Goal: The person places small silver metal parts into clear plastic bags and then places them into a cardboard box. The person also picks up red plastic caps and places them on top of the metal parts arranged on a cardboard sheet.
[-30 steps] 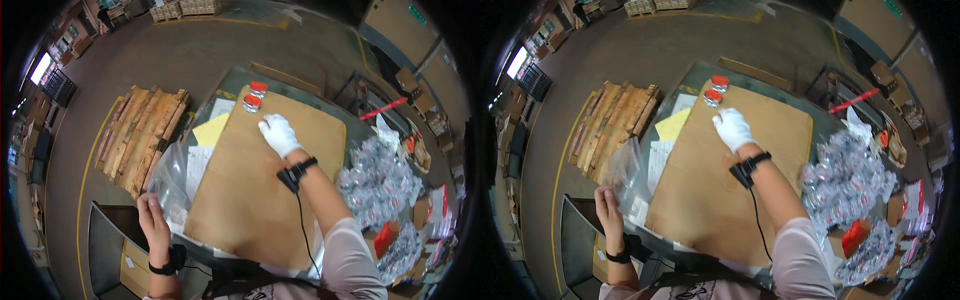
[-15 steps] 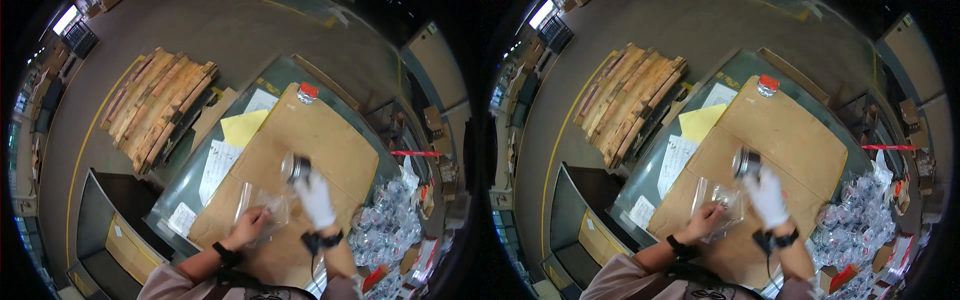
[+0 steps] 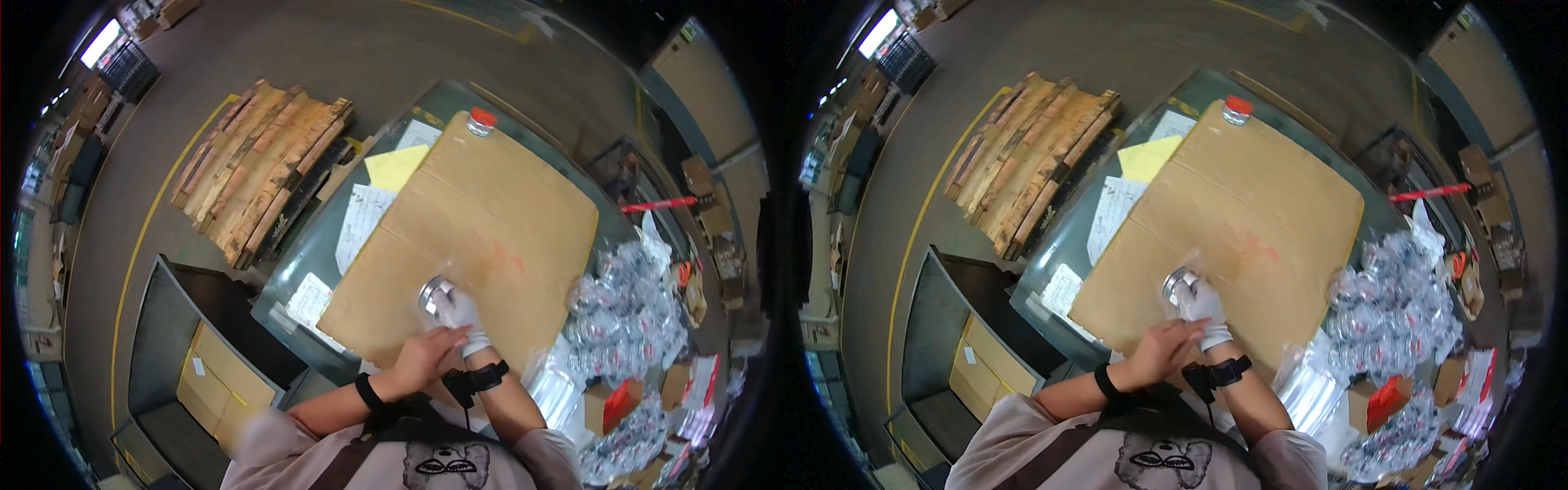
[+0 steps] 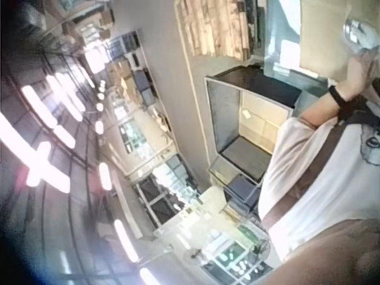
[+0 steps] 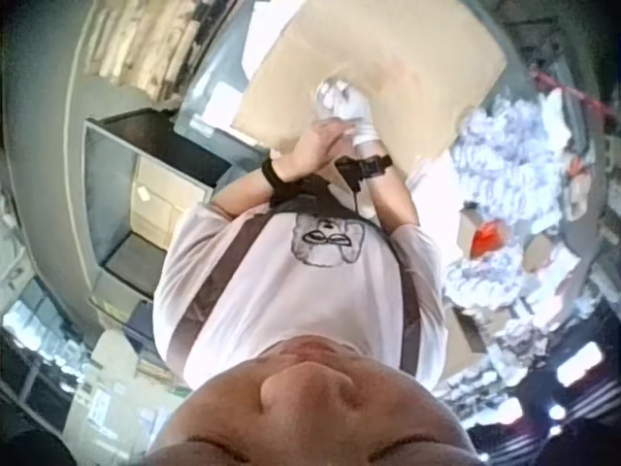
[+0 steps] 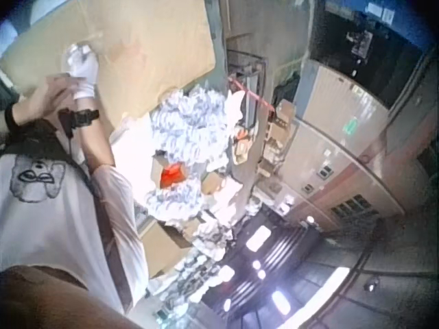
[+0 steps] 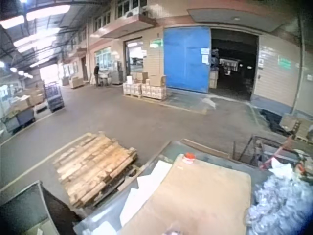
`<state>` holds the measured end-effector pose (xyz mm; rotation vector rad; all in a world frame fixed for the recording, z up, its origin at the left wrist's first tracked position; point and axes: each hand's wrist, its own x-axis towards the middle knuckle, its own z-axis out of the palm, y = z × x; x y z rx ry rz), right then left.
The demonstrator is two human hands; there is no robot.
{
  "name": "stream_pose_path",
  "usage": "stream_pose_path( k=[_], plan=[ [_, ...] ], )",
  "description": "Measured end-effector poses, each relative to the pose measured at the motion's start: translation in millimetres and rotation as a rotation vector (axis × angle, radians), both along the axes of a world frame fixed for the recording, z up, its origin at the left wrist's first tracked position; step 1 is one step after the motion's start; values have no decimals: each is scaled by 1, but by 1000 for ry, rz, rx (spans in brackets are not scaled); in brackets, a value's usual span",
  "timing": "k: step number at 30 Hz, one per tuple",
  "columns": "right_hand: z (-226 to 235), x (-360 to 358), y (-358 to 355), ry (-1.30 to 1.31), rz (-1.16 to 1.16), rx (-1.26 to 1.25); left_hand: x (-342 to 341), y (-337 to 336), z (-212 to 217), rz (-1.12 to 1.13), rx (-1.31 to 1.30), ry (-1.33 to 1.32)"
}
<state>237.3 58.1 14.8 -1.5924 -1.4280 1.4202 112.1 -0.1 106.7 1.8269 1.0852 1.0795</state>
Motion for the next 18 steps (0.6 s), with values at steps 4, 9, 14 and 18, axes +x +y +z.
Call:
stream_pose_path(
  k=[4,9,14,18],
  plan=[
    [87,24,-48,120,32,30,-8,-7,-23,165,-366,-434],
    [115,32,-86,-740,-3,428,-29,-9,-14,172,-806,-616],
    [73,19,-94,405,-339,-270,-17,-40,-34,38,24,682],
    [86,25,-99,-520,287,633,-21,-41,-56,82,59,742]
  ],
)
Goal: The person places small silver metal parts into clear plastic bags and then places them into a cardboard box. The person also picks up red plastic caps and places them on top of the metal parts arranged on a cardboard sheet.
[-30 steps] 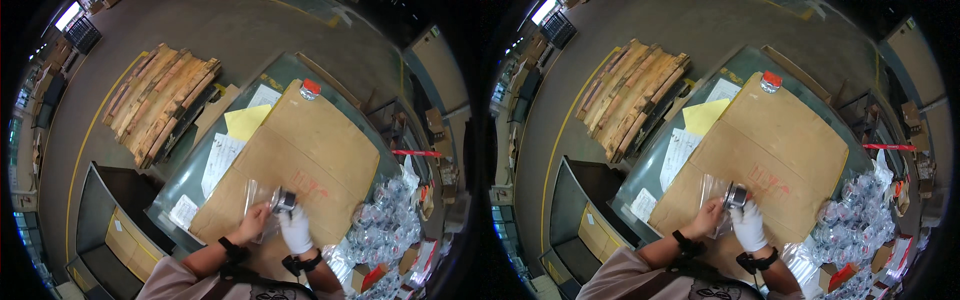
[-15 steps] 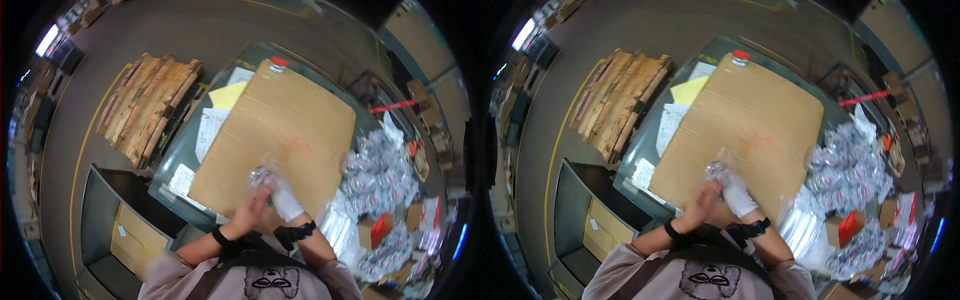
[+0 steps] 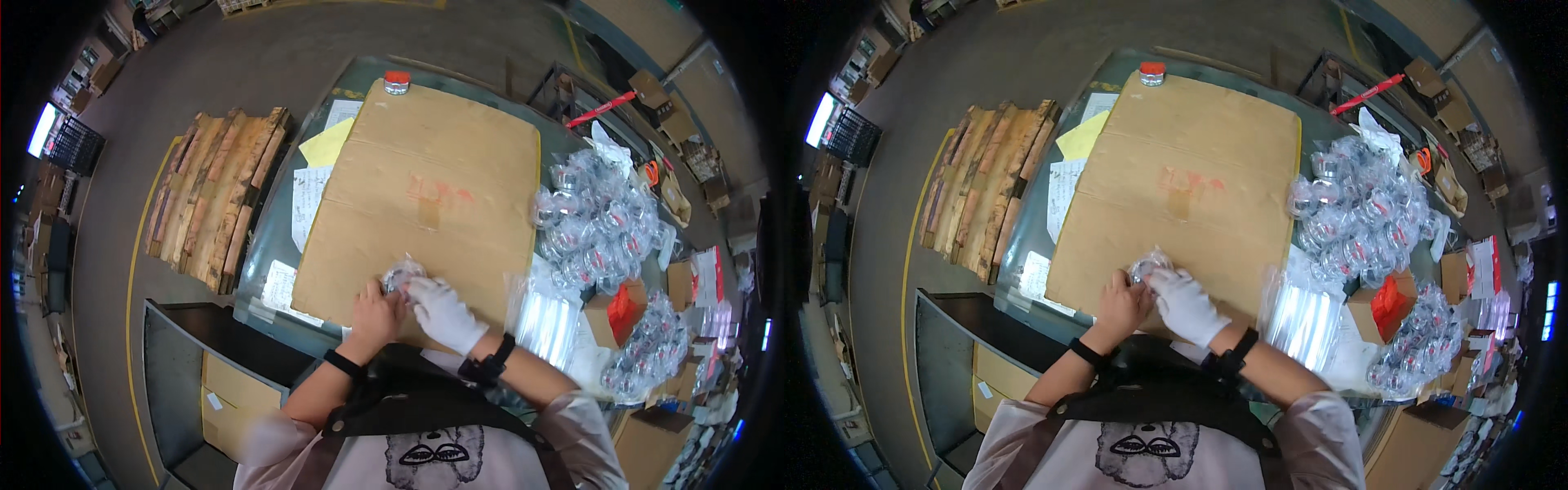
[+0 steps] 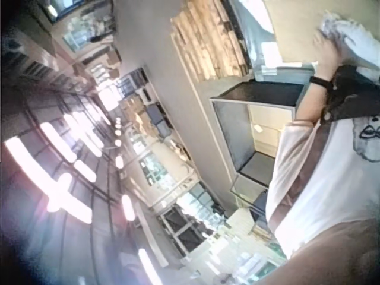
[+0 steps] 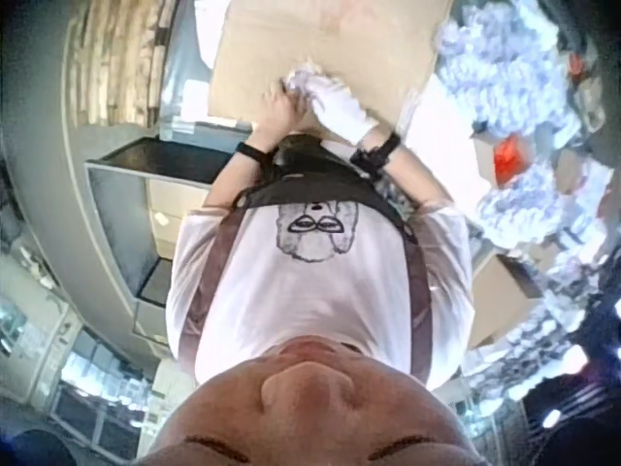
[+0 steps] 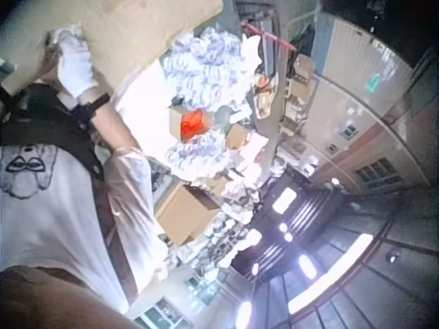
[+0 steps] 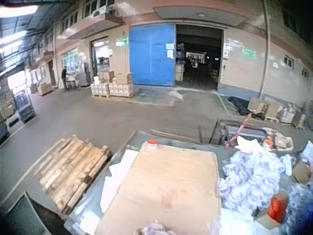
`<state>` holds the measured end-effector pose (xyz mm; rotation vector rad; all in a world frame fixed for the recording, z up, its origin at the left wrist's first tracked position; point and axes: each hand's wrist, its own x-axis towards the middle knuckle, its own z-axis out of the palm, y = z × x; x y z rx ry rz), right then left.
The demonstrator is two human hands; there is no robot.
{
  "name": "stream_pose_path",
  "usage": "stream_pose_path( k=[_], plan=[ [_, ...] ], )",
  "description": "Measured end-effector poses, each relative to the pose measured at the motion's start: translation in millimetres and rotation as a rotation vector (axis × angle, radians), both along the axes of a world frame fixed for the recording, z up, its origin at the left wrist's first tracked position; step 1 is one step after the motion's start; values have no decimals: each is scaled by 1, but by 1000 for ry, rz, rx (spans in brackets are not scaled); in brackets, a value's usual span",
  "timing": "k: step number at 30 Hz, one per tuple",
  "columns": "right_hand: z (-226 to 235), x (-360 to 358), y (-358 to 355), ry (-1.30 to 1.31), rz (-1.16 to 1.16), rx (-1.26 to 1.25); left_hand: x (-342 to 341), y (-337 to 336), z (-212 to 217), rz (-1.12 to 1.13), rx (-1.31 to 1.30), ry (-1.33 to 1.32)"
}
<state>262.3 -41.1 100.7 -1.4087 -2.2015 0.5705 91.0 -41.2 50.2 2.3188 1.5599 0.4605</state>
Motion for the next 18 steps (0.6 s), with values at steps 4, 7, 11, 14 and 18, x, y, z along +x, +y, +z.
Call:
stream_pose_path(
  k=[4,7,11,14,18],
  plan=[
    [-2,6,31,-531,247,-7,-5,-3,9,37,-134,-281],
    [-15,0,50,-346,281,-11,-5,-11,30,121,-171,-327],
    [-57,-30,64,-183,294,-72,-7,-4,19,18,-26,-287],
    [-73,-8,31,-31,79,-159,-8,5,14,-84,-251,-305],
    [10,107,-71,362,-146,-558,30,-13,6,83,-231,-645]
  ],
)
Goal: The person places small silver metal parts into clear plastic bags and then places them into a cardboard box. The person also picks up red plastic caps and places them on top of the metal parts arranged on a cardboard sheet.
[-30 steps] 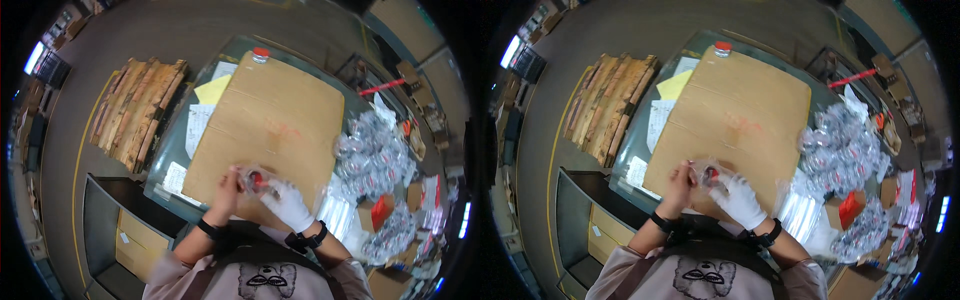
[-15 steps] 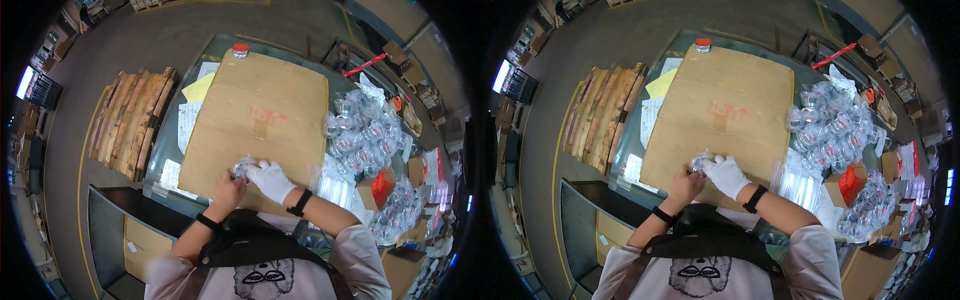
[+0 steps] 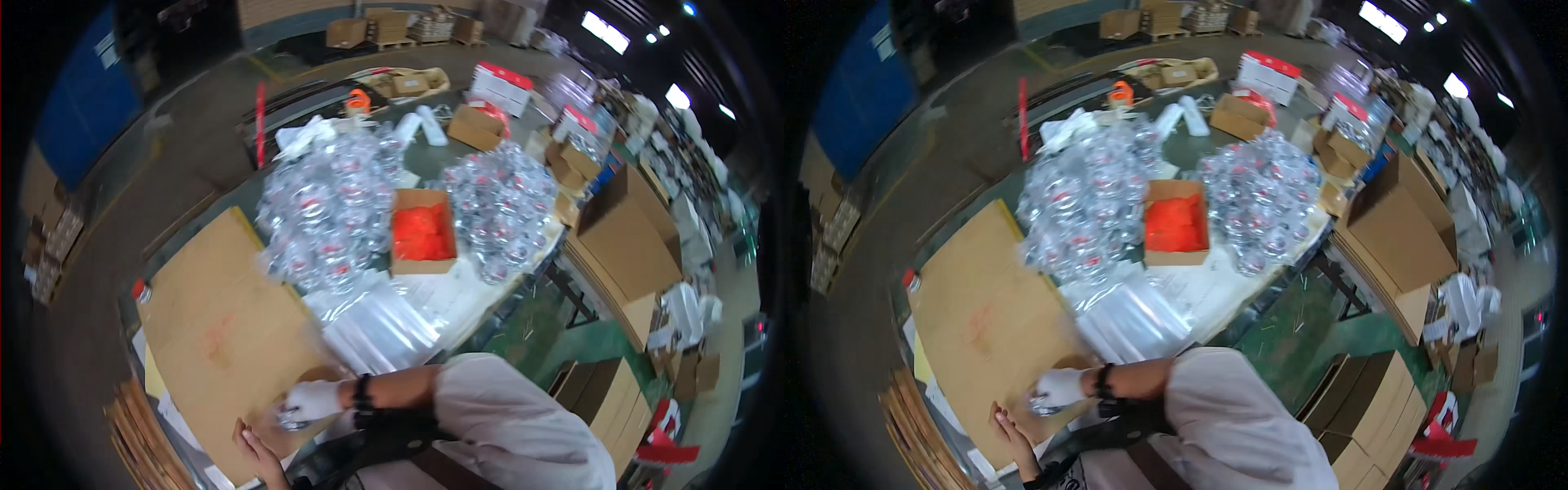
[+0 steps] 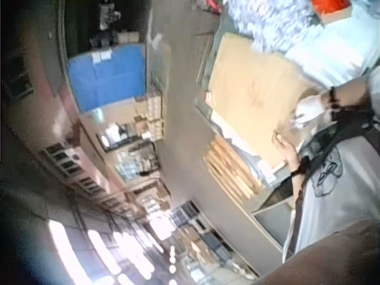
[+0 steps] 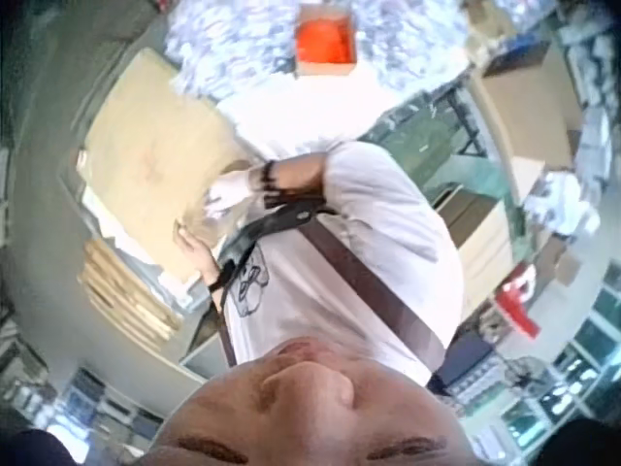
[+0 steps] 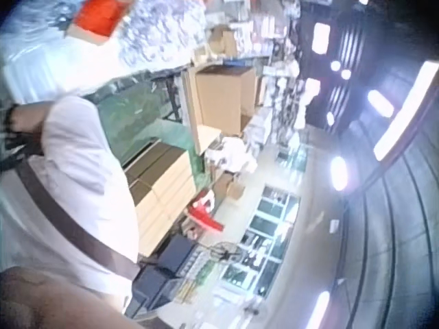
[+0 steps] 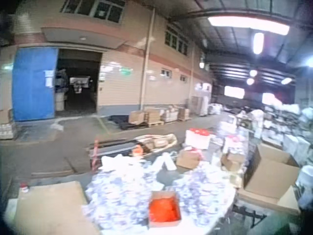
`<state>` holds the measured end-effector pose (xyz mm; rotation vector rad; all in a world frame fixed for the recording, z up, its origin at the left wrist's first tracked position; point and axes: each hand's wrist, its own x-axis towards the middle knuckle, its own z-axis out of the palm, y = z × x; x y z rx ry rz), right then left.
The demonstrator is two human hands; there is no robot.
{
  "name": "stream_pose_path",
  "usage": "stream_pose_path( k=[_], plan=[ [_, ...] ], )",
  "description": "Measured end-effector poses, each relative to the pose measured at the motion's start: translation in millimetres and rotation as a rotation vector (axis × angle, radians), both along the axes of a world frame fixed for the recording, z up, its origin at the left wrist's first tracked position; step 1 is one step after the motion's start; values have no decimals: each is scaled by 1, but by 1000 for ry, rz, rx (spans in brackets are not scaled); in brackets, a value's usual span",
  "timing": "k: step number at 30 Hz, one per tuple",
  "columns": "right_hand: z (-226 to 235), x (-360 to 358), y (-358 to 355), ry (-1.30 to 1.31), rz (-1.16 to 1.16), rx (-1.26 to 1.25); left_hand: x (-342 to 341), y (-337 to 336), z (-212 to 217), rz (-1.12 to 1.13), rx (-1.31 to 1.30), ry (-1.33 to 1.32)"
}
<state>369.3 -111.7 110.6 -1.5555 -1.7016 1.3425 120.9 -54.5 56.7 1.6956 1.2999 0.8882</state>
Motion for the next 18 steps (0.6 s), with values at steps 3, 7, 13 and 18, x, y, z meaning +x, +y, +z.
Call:
stream_pose_path(
  k=[3,7,13,18],
  plan=[
    [30,116,-98,178,-302,-97,43,-22,1,12,-191,22],
    [109,275,-207,-517,-915,350,128,-67,4,-248,-231,31],
    [124,472,-235,-960,-1350,15,275,-103,1,-614,29,366],
    [106,485,-224,-1180,-1335,183,329,-121,-41,-571,194,581]
  ],
)
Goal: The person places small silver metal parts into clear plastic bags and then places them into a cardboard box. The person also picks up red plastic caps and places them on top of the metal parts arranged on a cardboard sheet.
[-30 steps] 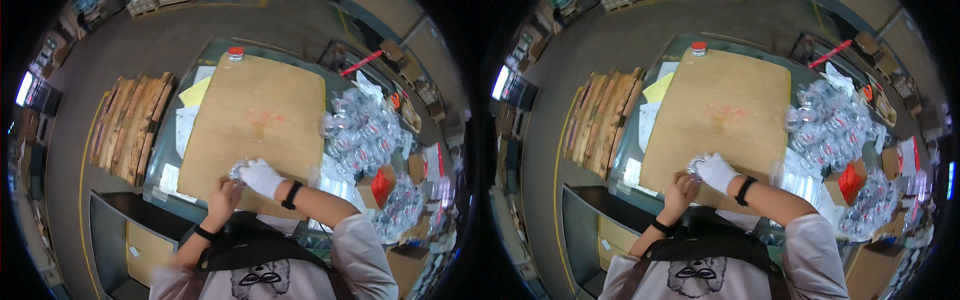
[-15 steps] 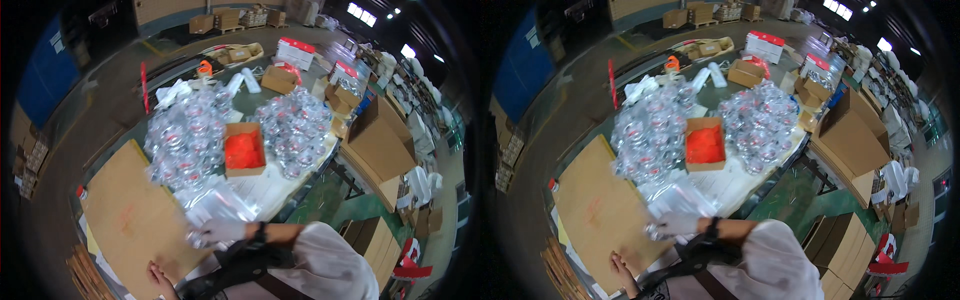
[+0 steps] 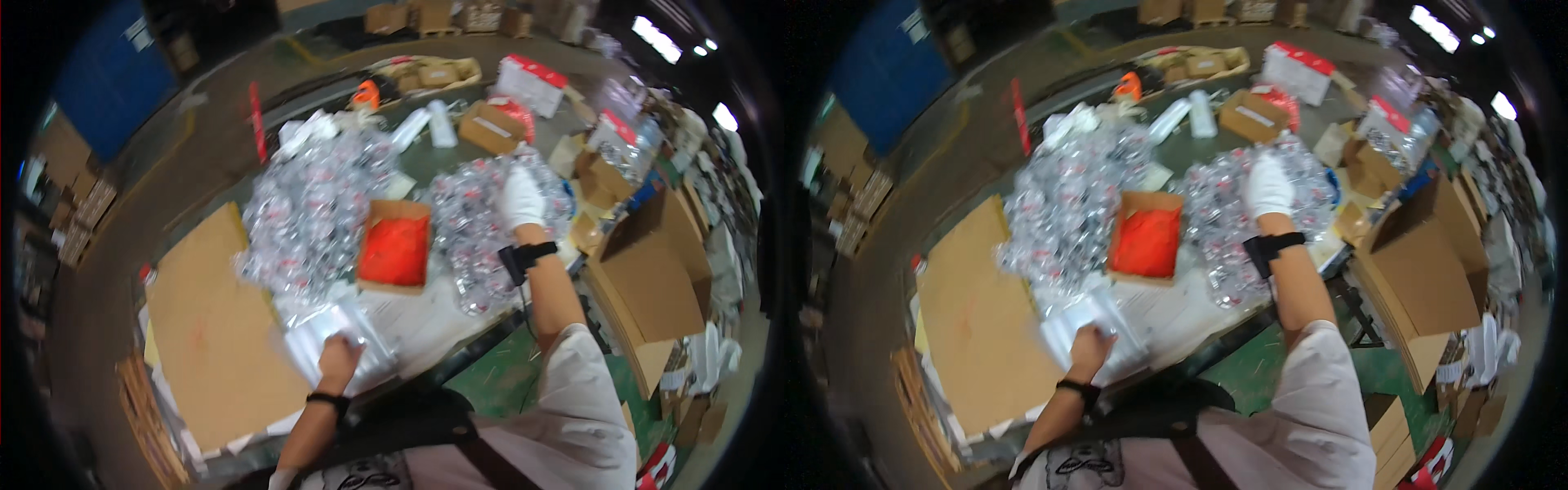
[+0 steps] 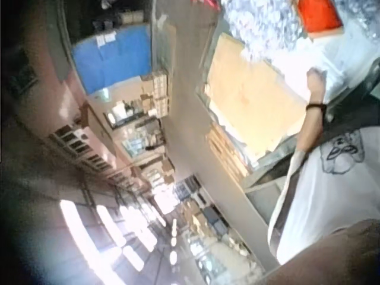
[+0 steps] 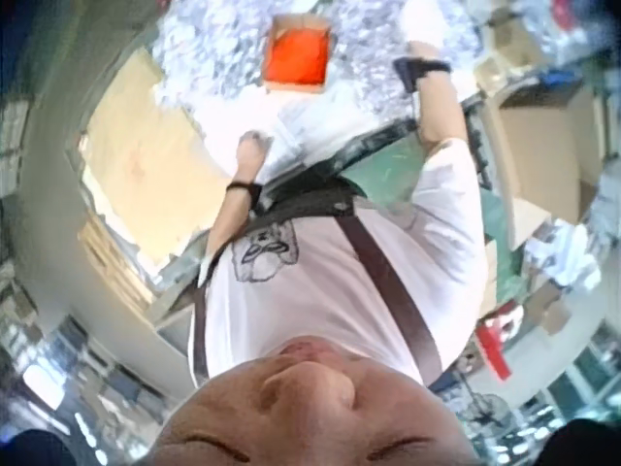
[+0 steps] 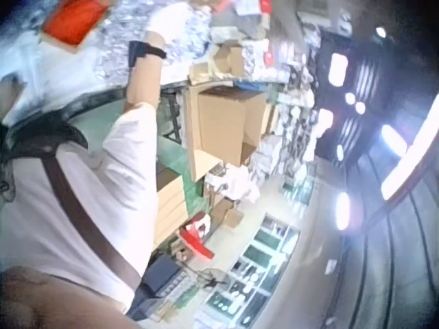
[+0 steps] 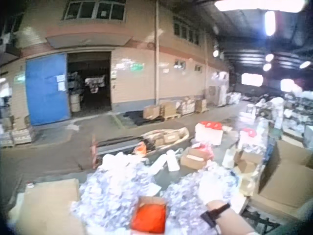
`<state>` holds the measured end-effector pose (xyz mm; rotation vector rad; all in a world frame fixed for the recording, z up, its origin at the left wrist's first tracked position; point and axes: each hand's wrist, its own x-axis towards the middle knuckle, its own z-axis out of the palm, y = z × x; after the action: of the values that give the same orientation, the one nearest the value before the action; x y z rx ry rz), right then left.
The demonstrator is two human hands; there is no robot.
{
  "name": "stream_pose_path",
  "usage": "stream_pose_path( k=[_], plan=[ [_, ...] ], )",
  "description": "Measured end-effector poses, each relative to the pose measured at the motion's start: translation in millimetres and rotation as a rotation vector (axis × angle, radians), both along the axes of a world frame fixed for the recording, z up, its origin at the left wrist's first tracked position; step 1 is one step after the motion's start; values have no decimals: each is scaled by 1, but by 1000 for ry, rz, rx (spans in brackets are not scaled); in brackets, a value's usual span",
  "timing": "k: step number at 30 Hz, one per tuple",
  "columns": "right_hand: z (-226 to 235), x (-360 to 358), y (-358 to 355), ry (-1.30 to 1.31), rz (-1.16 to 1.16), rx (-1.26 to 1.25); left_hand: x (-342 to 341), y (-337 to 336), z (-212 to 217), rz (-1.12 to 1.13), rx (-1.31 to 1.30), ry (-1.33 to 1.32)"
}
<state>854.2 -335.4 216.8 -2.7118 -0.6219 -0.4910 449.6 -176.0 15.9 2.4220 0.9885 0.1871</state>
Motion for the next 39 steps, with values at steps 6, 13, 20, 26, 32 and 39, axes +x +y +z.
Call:
stream_pose_path(
  k=[6,13,20,26,32,39],
  plan=[
    [-19,-158,34,570,725,7,-13,9,27,61,-291,-308],
    [-102,-290,134,1103,887,80,-70,37,83,117,-220,-516],
    [-69,-445,244,1562,773,357,-179,111,123,325,-951,-919],
    [-84,-514,396,1483,1024,414,-401,212,72,1057,-755,-1238],
    [-117,-546,672,226,1270,71,-505,266,168,1232,-93,-912],
    [-180,-571,810,128,1206,-343,-453,320,96,1086,-25,-443]
  ],
)
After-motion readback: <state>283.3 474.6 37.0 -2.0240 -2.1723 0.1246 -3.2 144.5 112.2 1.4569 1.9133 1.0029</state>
